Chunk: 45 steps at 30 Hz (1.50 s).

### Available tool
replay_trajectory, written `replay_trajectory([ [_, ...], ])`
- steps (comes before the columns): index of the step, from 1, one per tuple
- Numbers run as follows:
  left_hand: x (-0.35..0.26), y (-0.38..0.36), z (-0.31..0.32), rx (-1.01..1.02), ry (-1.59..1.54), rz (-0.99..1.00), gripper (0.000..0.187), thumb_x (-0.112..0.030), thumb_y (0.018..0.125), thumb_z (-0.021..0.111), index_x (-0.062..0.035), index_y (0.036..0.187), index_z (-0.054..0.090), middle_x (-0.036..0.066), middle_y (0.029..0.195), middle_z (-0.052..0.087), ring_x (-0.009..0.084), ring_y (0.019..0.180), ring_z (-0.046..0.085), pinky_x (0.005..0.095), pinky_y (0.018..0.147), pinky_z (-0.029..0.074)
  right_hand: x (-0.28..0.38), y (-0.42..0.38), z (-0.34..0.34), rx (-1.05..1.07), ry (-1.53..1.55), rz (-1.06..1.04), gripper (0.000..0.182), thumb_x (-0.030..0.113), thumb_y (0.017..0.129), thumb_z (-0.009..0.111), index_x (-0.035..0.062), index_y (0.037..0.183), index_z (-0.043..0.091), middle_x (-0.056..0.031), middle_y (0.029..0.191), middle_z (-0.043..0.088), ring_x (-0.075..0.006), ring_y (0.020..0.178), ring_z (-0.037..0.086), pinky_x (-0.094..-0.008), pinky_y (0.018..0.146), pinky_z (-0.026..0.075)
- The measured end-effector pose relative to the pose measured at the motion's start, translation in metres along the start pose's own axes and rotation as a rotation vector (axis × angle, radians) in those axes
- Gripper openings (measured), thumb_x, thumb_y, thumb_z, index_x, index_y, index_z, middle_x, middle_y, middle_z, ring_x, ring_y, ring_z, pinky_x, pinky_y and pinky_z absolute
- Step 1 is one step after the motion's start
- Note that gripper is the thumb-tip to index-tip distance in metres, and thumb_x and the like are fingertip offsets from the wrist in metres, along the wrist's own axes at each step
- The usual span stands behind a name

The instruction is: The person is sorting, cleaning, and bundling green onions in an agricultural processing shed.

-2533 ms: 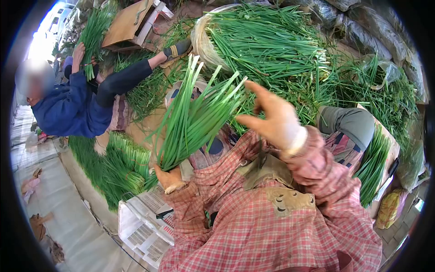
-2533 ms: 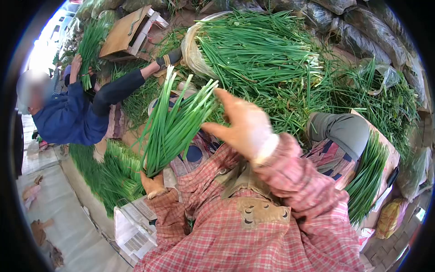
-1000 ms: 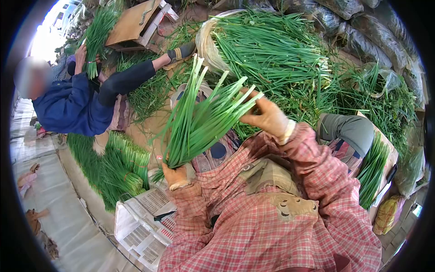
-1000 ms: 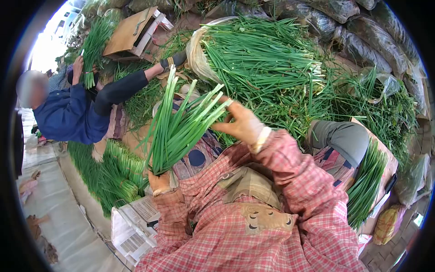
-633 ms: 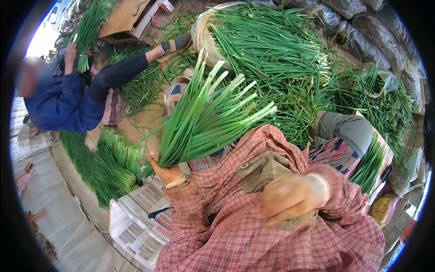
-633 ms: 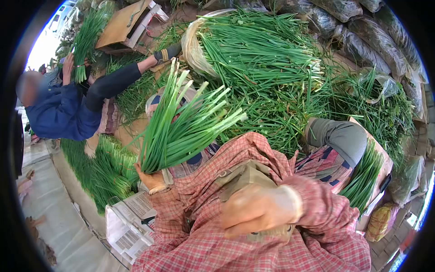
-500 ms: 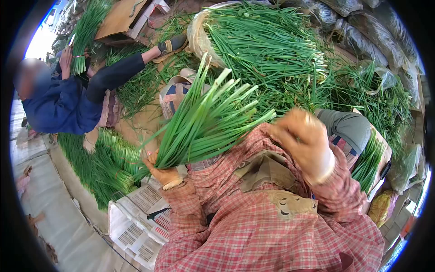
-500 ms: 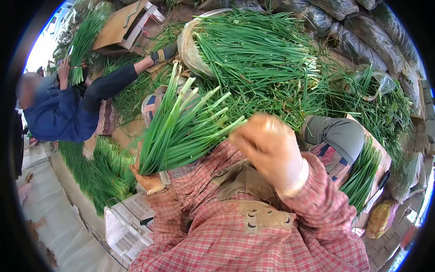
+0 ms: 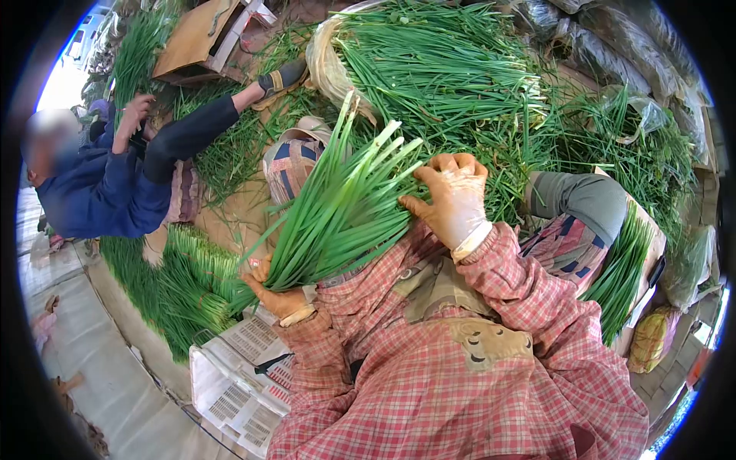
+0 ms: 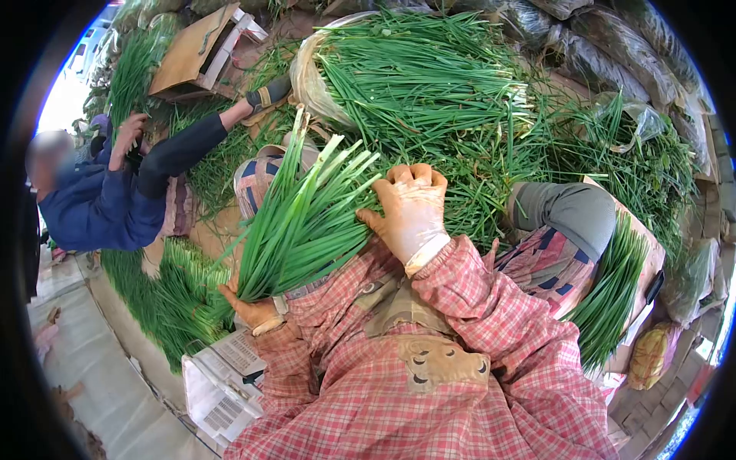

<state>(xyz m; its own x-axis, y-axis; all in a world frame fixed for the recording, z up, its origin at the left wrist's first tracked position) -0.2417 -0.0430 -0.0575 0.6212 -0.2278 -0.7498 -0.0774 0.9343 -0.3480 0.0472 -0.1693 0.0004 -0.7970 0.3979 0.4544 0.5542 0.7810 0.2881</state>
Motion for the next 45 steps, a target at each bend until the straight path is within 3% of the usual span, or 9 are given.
replay_trajectory([
  [4,0.002,-0.008,0.000,-0.071,0.107,-0.052,0.043,-0.038,0.096,0.029,-0.0065,0.080,0.052,0.004,0.082,0.057,0.0202,0.086,0.055,0.0407,0.087,0.046,-0.004,-0.001,0.018,0.139,0.351,0.156,0.016,0.030,0.063,0.071,0.0170,0.072,0.066,0.0012,0.082,0.056,-0.0233,0.093,0.045,-0.0419,0.081,0.028],
  [8,0.004,0.006,-0.029,-0.103,0.167,-0.120,0.052,-0.040,0.096,0.023,-0.0008,0.101,0.057,0.010,0.104,0.061,0.0248,0.097,0.057,0.0423,0.089,0.046,0.021,-0.007,-0.024,0.111,0.429,-0.346,0.010,0.020,0.068,0.065,0.0135,0.074,0.062,0.0000,0.080,0.055,-0.0230,0.083,0.046,-0.0388,0.076,0.033],
  [12,0.003,0.004,-0.023,-0.040,0.131,-0.076,0.054,-0.040,0.096,0.023,0.0024,0.106,0.055,0.014,0.109,0.059,0.0264,0.098,0.056,0.0417,0.090,0.046,0.022,-0.013,-0.088,0.686,1.537,-0.608,0.013,0.019,0.082,0.058,0.0057,0.082,0.061,-0.0050,0.086,0.056,-0.0245,0.081,0.050,-0.0388,0.072,0.039],
  [15,0.004,0.004,-0.022,-0.065,0.169,-0.045,0.055,-0.040,0.096,0.023,0.0040,0.109,0.054,0.014,0.110,0.059,0.0267,0.099,0.056,0.0415,0.090,0.046,-0.028,0.010,-0.105,0.740,1.187,-0.672,0.018,0.024,0.084,0.057,0.0059,0.086,0.061,-0.0072,0.090,0.058,-0.0259,0.086,0.053,-0.0397,0.076,0.040],
  [18,0.002,0.003,-0.019,-0.046,0.163,-0.051,0.055,-0.040,0.096,0.022,0.0040,0.110,0.052,0.014,0.109,0.059,0.0265,0.099,0.056,0.0419,0.090,0.046,-0.040,0.041,-0.087,0.251,-0.503,-0.256,0.034,0.039,0.075,0.064,0.0073,0.085,0.063,-0.0088,0.087,0.060,-0.0262,0.092,0.054,-0.0422,0.087,0.038],
  [25,-0.004,0.004,-0.014,-0.009,0.247,0.005,0.041,-0.036,0.096,0.032,-0.0008,0.095,0.054,0.010,0.094,0.061,0.0253,0.092,0.057,0.0435,0.087,0.047,0.018,0.057,0.028,0.198,0.111,-0.570,0.032,0.039,0.073,0.063,0.0107,0.087,0.064,-0.0103,0.088,0.062,-0.0289,0.095,0.056,-0.0428,0.089,0.036],
  [35,-0.012,0.000,0.014,-0.121,-0.167,-0.156,0.036,-0.037,0.093,0.042,-0.0121,0.068,0.043,0.003,0.074,0.055,0.0269,0.093,0.057,0.0440,0.096,0.040,-0.009,0.041,0.034,0.112,0.556,-0.103,0.013,0.019,0.081,0.058,0.0093,0.089,0.057,-0.0151,0.079,0.060,-0.0351,0.075,0.058,-0.0395,0.064,0.046],
  [42,-0.021,0.005,0.019,0.000,-0.252,0.008,0.040,-0.032,0.093,0.043,-0.0157,0.059,0.031,-0.004,0.053,0.032,0.0117,0.054,0.038,0.0289,0.061,0.040,-0.085,0.047,0.040,0.134,0.785,0.516,0.013,0.017,0.086,0.051,0.0053,0.091,0.055,-0.0096,0.070,0.059,-0.0242,0.060,0.054,-0.0358,0.060,0.045],
  [45,-0.033,-0.001,0.039,0.232,-0.333,0.046,0.041,-0.028,0.094,0.042,-0.0163,0.058,0.028,-0.005,0.050,0.026,0.0089,0.046,0.027,0.0249,0.052,0.033,-0.139,0.032,0.005,0.090,0.446,0.225,0.014,0.018,0.082,0.057,0.0076,0.090,0.057,-0.0058,0.081,0.060,-0.0221,0.064,0.055,-0.0332,0.058,0.046],
])
Point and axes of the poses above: each hand's wrist, its own y-axis towards the middle knuckle, its own z-axis out of the palm, x = y × z, the point moved 2 cm from there along y, towards the middle knuckle
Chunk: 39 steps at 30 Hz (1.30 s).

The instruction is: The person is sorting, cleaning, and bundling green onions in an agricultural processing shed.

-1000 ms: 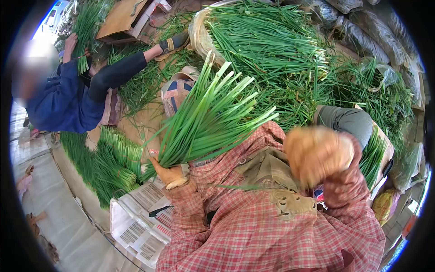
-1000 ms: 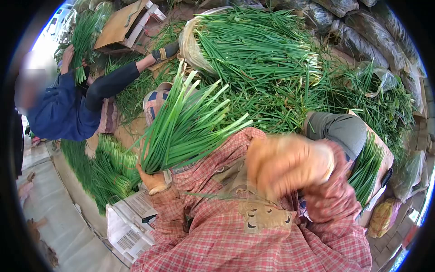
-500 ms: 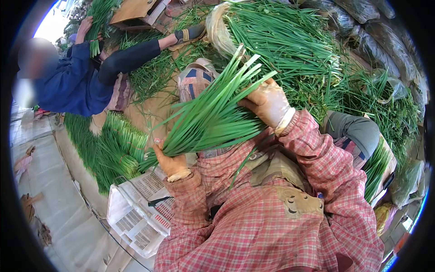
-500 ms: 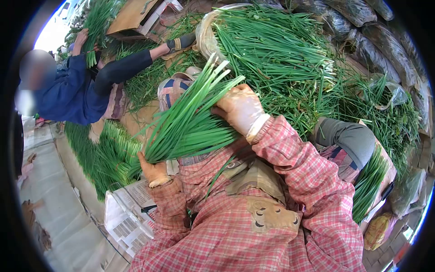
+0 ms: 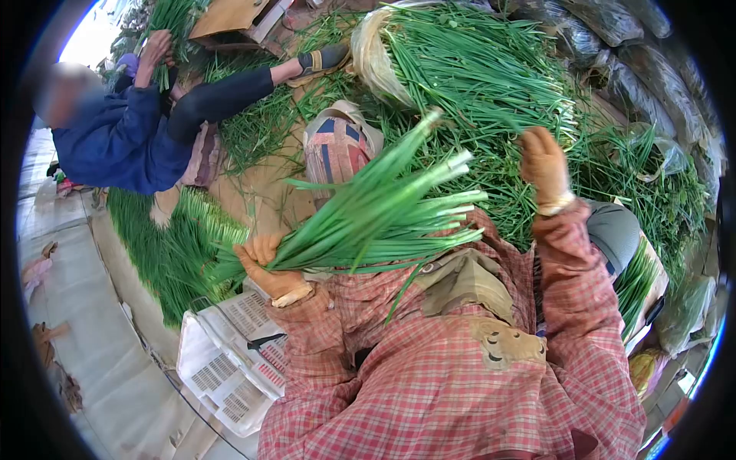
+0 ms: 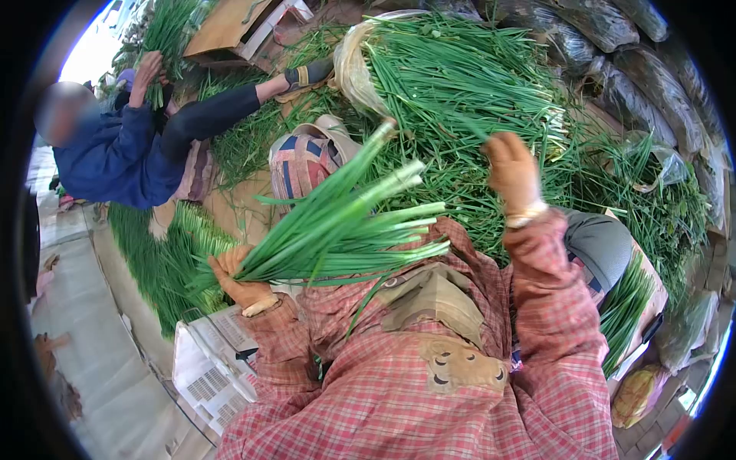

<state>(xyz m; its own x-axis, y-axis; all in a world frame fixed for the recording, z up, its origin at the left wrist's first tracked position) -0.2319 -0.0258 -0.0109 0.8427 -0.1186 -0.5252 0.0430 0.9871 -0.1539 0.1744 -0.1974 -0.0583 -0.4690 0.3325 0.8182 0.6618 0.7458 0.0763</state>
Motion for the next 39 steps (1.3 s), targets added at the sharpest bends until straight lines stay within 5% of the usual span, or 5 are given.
replay_trajectory([
  [5,-0.003,-0.006,0.044,0.358,-0.159,-0.088,0.043,-0.027,0.095,0.038,-0.0167,0.054,0.029,-0.005,0.046,0.026,0.0063,0.042,0.026,0.0227,0.050,0.030,-0.024,-0.006,-0.066,0.453,-1.101,0.145,0.030,0.026,0.074,0.065,0.0102,0.099,0.059,-0.0081,0.107,0.059,-0.0267,0.098,0.056,-0.0378,0.079,0.045],
  [16,0.000,-0.017,0.095,0.632,-0.023,-0.110,0.041,-0.032,0.097,0.034,-0.0154,0.059,0.033,-0.005,0.044,0.032,0.0072,0.037,0.028,0.0228,0.046,0.031,0.171,-0.026,0.120,0.462,0.208,-0.681,0.037,0.034,0.072,0.065,0.0083,0.099,0.062,-0.0130,0.108,0.056,-0.0298,0.104,0.050,-0.0407,0.090,0.038],
  [22,-0.014,-0.008,0.113,0.714,0.001,-0.040,0.041,-0.033,0.096,0.035,-0.0144,0.060,0.034,-0.004,0.045,0.033,0.0076,0.038,0.031,0.0229,0.043,0.029,0.130,-0.010,0.074,0.337,1.231,0.398,0.019,0.025,0.088,0.055,0.0068,0.084,0.056,-0.0004,0.064,0.048,-0.0103,0.055,0.047,-0.0241,0.051,0.041],
  [29,-0.043,0.018,0.166,0.861,0.013,0.034,0.042,-0.032,0.096,0.037,-0.0148,0.057,0.033,-0.003,0.046,0.034,0.0080,0.040,0.030,0.0231,0.045,0.028,-0.017,0.031,-0.057,-0.028,1.885,0.434,0.015,0.017,0.092,0.048,0.0039,0.085,0.050,0.0051,0.056,0.034,-0.0041,0.039,0.022,-0.0205,0.037,0.019],
  [39,-0.013,0.001,0.270,1.157,0.193,0.350,0.041,-0.026,0.095,0.037,-0.0147,0.056,0.031,-0.002,0.045,0.033,0.0087,0.041,0.029,0.0245,0.048,0.029,0.009,-0.020,-0.062,-0.120,-0.469,0.031,0.065,0.044,0.069,0.070,-0.0003,0.113,0.053,-0.0167,0.107,0.058,-0.0306,0.097,0.057,-0.0410,0.081,0.045],
])
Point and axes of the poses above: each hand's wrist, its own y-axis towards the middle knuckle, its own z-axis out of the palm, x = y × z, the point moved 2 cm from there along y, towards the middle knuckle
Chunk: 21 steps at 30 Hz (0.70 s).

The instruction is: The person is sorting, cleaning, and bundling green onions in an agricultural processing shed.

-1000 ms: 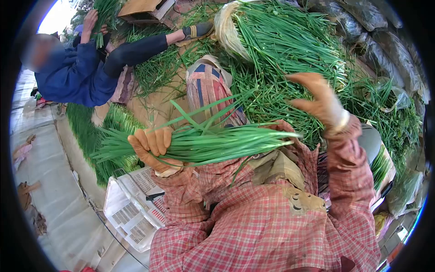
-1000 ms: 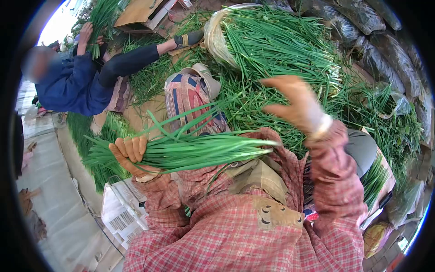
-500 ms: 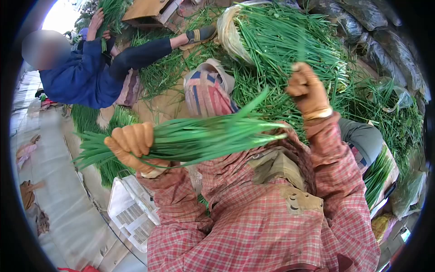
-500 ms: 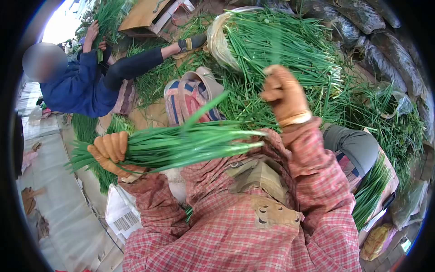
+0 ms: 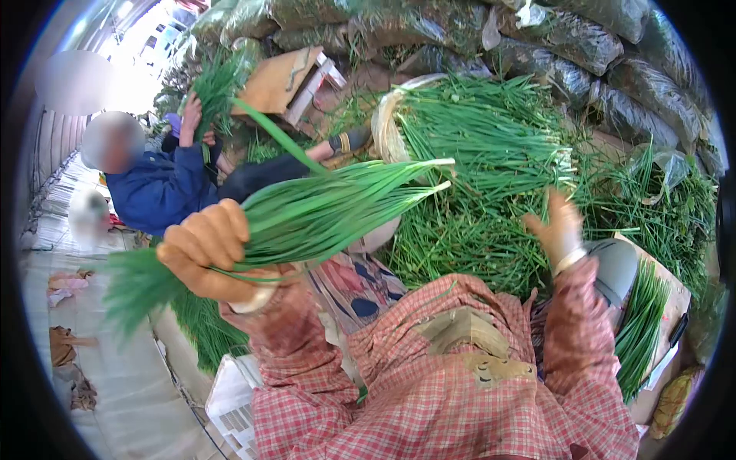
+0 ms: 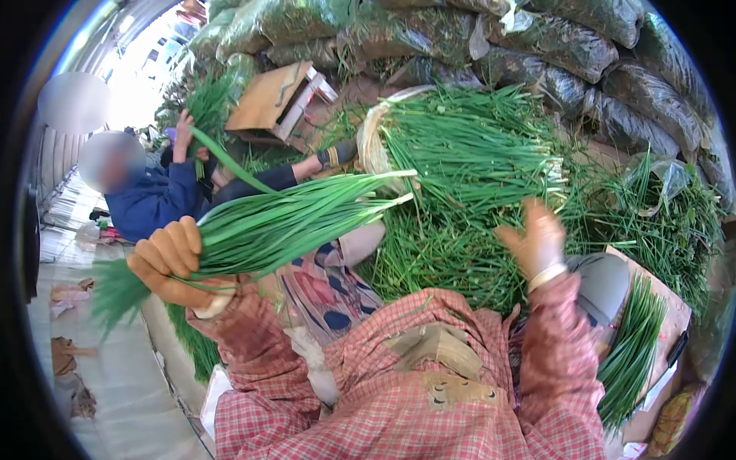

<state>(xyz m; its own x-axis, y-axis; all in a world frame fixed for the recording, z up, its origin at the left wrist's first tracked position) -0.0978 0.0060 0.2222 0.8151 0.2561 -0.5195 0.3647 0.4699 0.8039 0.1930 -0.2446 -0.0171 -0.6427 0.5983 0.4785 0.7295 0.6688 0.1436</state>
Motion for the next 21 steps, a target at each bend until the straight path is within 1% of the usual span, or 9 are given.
replay_trajectory([
  [1,0.005,0.003,0.016,0.052,0.119,0.031,0.041,-0.024,0.095,0.037,-0.0142,0.055,0.032,-0.002,0.045,0.034,0.0091,0.041,0.030,0.0249,0.047,0.030,0.037,-0.012,0.010,0.099,0.317,-0.155,0.062,0.041,0.072,0.069,-0.0012,0.115,0.052,-0.0175,0.110,0.057,-0.0280,0.098,0.057,-0.0367,0.085,0.045],
  [3,0.023,-0.006,0.054,0.182,0.345,0.052,0.039,-0.020,0.091,0.040,-0.0133,0.053,0.034,-0.002,0.045,0.036,0.0105,0.041,0.034,0.0264,0.046,0.033,0.113,-0.026,0.011,1.047,1.363,0.032,0.069,0.053,0.083,0.052,-0.0001,0.127,0.041,-0.0234,0.119,0.051,-0.0321,0.106,0.053,-0.0417,0.091,0.042],
  [4,0.034,-0.012,0.067,0.259,0.455,0.052,0.038,-0.017,0.088,0.044,-0.0128,0.051,0.036,-0.002,0.046,0.037,0.0113,0.041,0.037,0.0275,0.046,0.036,0.139,-0.034,0.030,1.279,1.705,0.114,0.074,0.058,0.085,0.041,0.0017,0.132,0.033,-0.0243,0.122,0.048,-0.0351,0.112,0.049,-0.0470,0.091,0.041],
  [6,0.055,-0.022,0.098,1.020,0.653,0.143,0.025,-0.023,0.059,0.066,-0.0152,0.049,0.044,-0.003,0.048,0.040,0.0155,0.046,0.045,0.0290,0.047,0.039,0.178,-0.033,0.025,1.288,2.233,0.197,0.078,0.061,0.084,0.037,0.0024,0.135,0.029,-0.0221,0.129,0.042,-0.0350,0.117,0.044,-0.0493,0.093,0.040],
  [9,0.091,-0.100,0.145,1.107,0.614,0.200,0.019,-0.022,0.060,0.066,-0.0148,0.054,0.049,-0.002,0.049,0.038,0.0161,0.049,0.044,0.0305,0.049,0.040,0.183,-0.021,-0.006,1.087,2.640,0.111,0.083,0.064,0.081,0.038,0.0038,0.137,0.026,-0.0170,0.134,0.038,-0.0342,0.120,0.040,-0.0518,0.095,0.038],
  [12,0.118,-0.156,0.160,1.168,0.570,0.321,0.014,-0.019,0.064,0.061,-0.0126,0.059,0.050,-0.001,0.053,0.040,0.0166,0.053,0.045,0.0301,0.055,0.042,0.130,-0.016,0.004,0.976,2.298,0.372,0.062,0.030,0.087,0.054,0.0047,0.137,0.026,-0.0141,0.132,0.039,-0.0193,0.098,0.051,-0.0362,0.080,0.051],
  [16,0.130,-0.195,0.193,1.219,0.642,0.371,0.010,-0.018,0.067,0.057,-0.0103,0.071,0.053,0.002,0.066,0.048,0.0181,0.069,0.050,0.0317,0.073,0.046,0.078,-0.023,-0.021,0.842,2.055,0.157,0.055,0.011,0.080,0.063,0.0029,0.128,0.038,-0.0144,0.117,0.050,-0.0147,0.080,0.052,-0.0267,0.062,0.047],
  [18,0.114,-0.195,0.208,1.183,0.610,0.375,0.035,-0.019,0.070,0.055,-0.0105,0.103,0.056,0.007,0.106,0.054,0.0239,0.103,0.049,0.0385,0.095,0.038,0.055,-0.027,-0.043,0.763,1.890,0.125,0.046,0.008,0.079,0.064,0.0025,0.122,0.045,-0.0110,0.103,0.056,-0.0136,0.070,0.052,-0.0255,0.057,0.046],
  [21,0.090,-0.154,0.199,1.179,0.372,-0.103,0.038,-0.014,0.069,0.059,-0.0086,0.107,0.057,0.010,0.114,0.053,0.0270,0.105,0.051,0.0392,0.091,0.041,0.040,-0.042,-0.079,0.675,1.670,0.180,0.037,0.006,0.078,0.063,0.0016,0.113,0.053,-0.0072,0.087,0.059,-0.0120,0.061,0.052,-0.0244,0.054,0.044],
])
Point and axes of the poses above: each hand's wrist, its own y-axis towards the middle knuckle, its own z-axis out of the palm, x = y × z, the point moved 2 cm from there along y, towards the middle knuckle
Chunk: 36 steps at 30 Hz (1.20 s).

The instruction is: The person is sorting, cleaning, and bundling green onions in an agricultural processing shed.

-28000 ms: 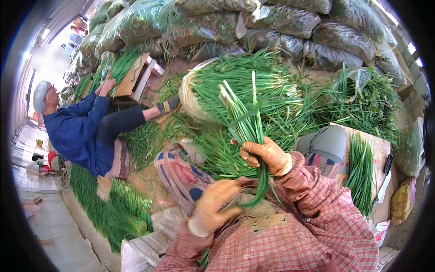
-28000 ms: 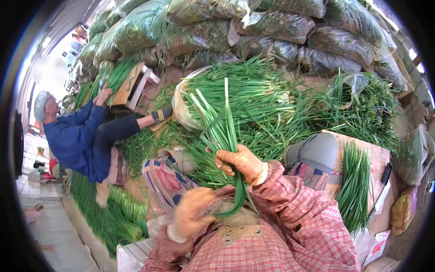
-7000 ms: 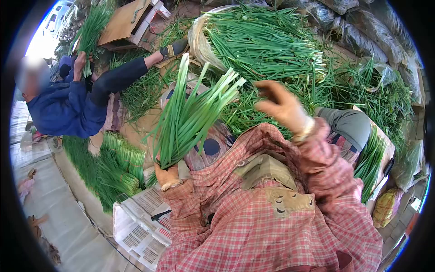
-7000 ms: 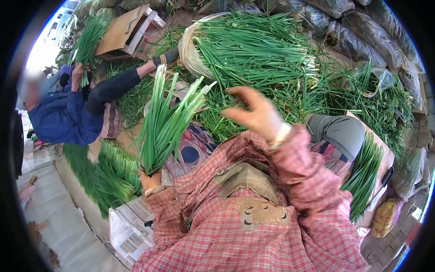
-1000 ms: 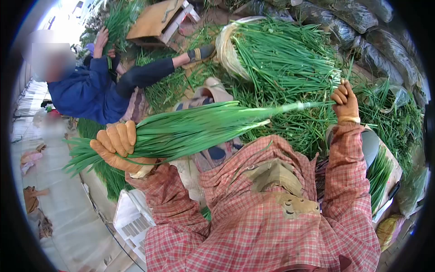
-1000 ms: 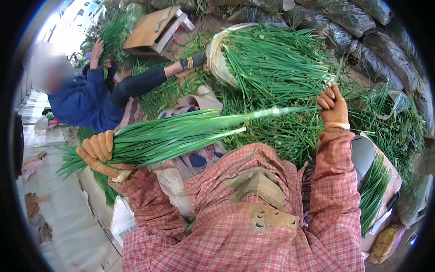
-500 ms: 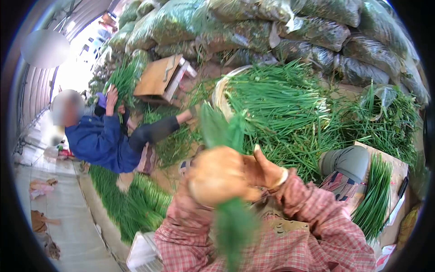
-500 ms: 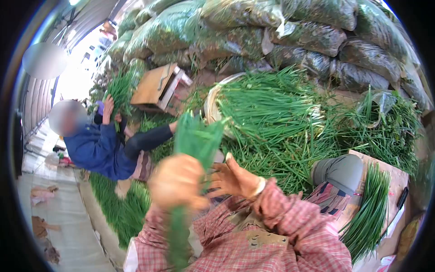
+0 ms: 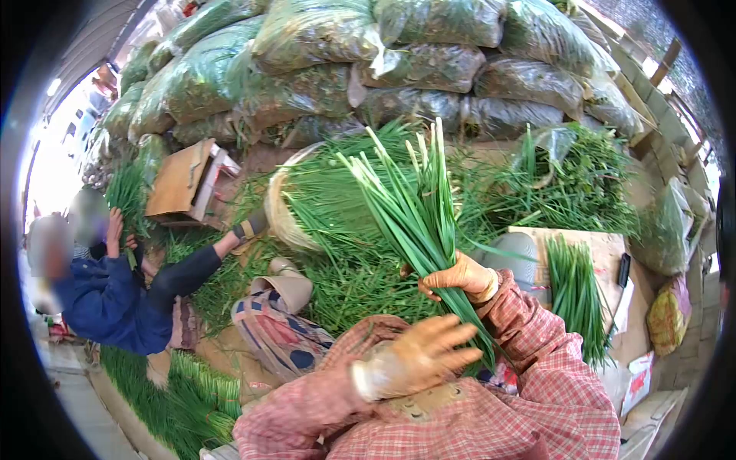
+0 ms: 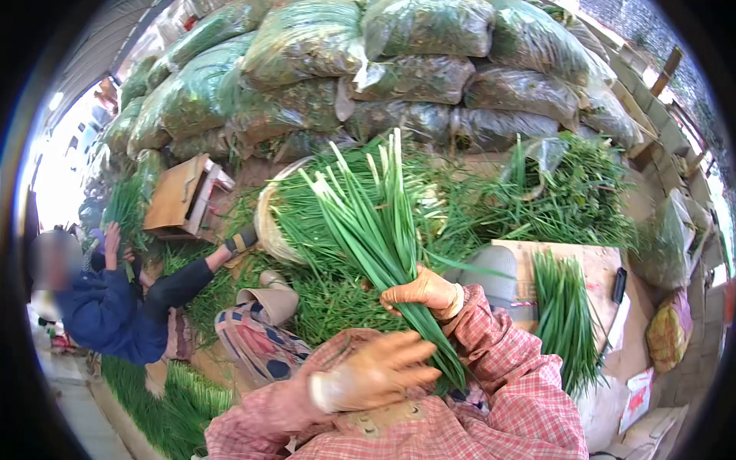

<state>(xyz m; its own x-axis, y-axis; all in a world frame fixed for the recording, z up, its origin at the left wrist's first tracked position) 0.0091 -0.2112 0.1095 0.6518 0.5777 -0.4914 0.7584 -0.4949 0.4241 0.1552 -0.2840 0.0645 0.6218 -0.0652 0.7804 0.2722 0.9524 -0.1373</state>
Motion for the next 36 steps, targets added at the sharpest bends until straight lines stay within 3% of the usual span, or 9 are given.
replay_trajectory([
  [5,0.032,0.016,-0.079,-0.627,0.188,-0.622,0.041,-0.006,0.069,0.070,-0.0036,0.108,0.059,0.003,0.064,0.054,0.0135,0.059,0.052,0.0266,0.058,0.042,-0.007,-0.037,0.003,-0.080,-0.238,0.104,0.036,0.005,0.074,0.066,0.0034,0.108,0.057,-0.0045,0.086,0.059,-0.0115,0.070,0.054,-0.0269,0.059,0.045],
  [9,0.050,0.041,-0.063,-0.455,0.324,-0.628,0.037,-0.020,0.072,0.072,-0.0041,0.103,0.060,0.003,0.060,0.051,0.0146,0.054,0.049,0.0288,0.053,0.041,-0.022,-0.038,0.018,-0.051,-0.101,-0.013,0.059,0.001,0.075,0.063,0.0071,0.129,0.041,0.0005,0.112,0.052,-0.0092,0.097,0.048,-0.0274,0.081,0.042],
  [15,0.058,0.042,-0.029,-0.117,0.633,-0.546,0.011,-0.018,0.078,0.062,-0.0079,0.081,0.059,0.008,0.067,0.056,0.0268,0.058,0.053,0.0373,0.053,0.043,-0.053,-0.032,0.003,-0.110,-0.179,-0.037,0.053,0.003,0.076,0.062,0.0057,0.126,0.043,-0.0045,0.115,0.054,-0.0142,0.104,0.048,-0.0309,0.090,0.040],
  [22,0.011,-0.001,-0.031,0.411,-0.830,-0.148,0.021,-0.017,0.076,0.065,-0.0053,0.092,0.059,0.008,0.081,0.059,0.0249,0.076,0.056,0.0342,0.067,0.044,-0.068,-0.022,-0.024,-0.404,-0.870,-0.175,0.068,0.013,0.074,0.060,0.0004,0.132,0.027,-0.0176,0.110,0.054,-0.0266,0.098,0.055,-0.0353,0.083,0.044],
  [23,0.016,-0.003,-0.041,0.426,-0.909,-0.131,0.024,-0.016,0.074,0.066,-0.0050,0.095,0.059,0.008,0.083,0.059,0.0244,0.077,0.056,0.0339,0.069,0.044,-0.073,-0.021,-0.028,-0.409,-0.931,-0.252,0.071,0.013,0.074,0.059,0.0002,0.133,0.024,-0.0187,0.108,0.055,-0.0285,0.095,0.057,-0.0362,0.081,0.046],
  [25,0.057,-0.014,-0.067,0.062,0.035,-0.405,0.049,-0.026,0.071,0.071,-0.0047,0.113,0.054,0.009,0.088,0.058,0.0194,0.080,0.056,0.0311,0.067,0.045,-0.083,-0.022,-0.030,-0.434,-1.015,-0.305,0.074,0.012,0.074,0.058,0.0003,0.135,0.018,-0.0204,0.106,0.055,-0.0320,0.091,0.058,-0.0376,0.077,0.047],
  [27,0.082,-0.015,-0.087,-0.408,0.114,-0.842,0.062,-0.023,0.070,0.073,-0.0031,0.123,0.047,0.006,0.085,0.057,0.0131,0.077,0.054,0.0262,0.067,0.044,-0.090,-0.020,-0.029,-0.470,-1.064,-0.265,0.077,0.010,0.074,0.056,0.0008,0.137,0.013,-0.0216,0.106,0.055,-0.0351,0.088,0.058,-0.0387,0.073,0.048],
  [33,0.118,0.010,-0.084,-0.351,-0.692,-0.940,0.042,-0.011,0.082,0.061,-0.0007,0.121,0.049,-0.002,0.073,0.057,0.0053,0.061,0.049,0.0189,0.058,0.041,-0.091,-0.013,-0.009,-0.447,-1.026,-0.049,0.084,0.008,0.071,0.060,0.0072,0.139,0.011,-0.0267,0.120,0.046,-0.0403,0.093,0.056,-0.0401,0.075,0.048],
  [36,0.116,0.007,-0.096,-0.140,-0.549,-1.065,0.024,-0.012,0.085,0.056,-0.0002,0.106,0.058,0.001,0.069,0.060,0.0059,0.056,0.050,0.0200,0.054,0.042,-0.091,-0.016,0.000,-0.436,-1.029,-0.038,0.084,0.008,0.070,0.061,0.0080,0.139,0.012,-0.0271,0.121,0.045,-0.0401,0.097,0.055,-0.0399,0.077,0.048],
])
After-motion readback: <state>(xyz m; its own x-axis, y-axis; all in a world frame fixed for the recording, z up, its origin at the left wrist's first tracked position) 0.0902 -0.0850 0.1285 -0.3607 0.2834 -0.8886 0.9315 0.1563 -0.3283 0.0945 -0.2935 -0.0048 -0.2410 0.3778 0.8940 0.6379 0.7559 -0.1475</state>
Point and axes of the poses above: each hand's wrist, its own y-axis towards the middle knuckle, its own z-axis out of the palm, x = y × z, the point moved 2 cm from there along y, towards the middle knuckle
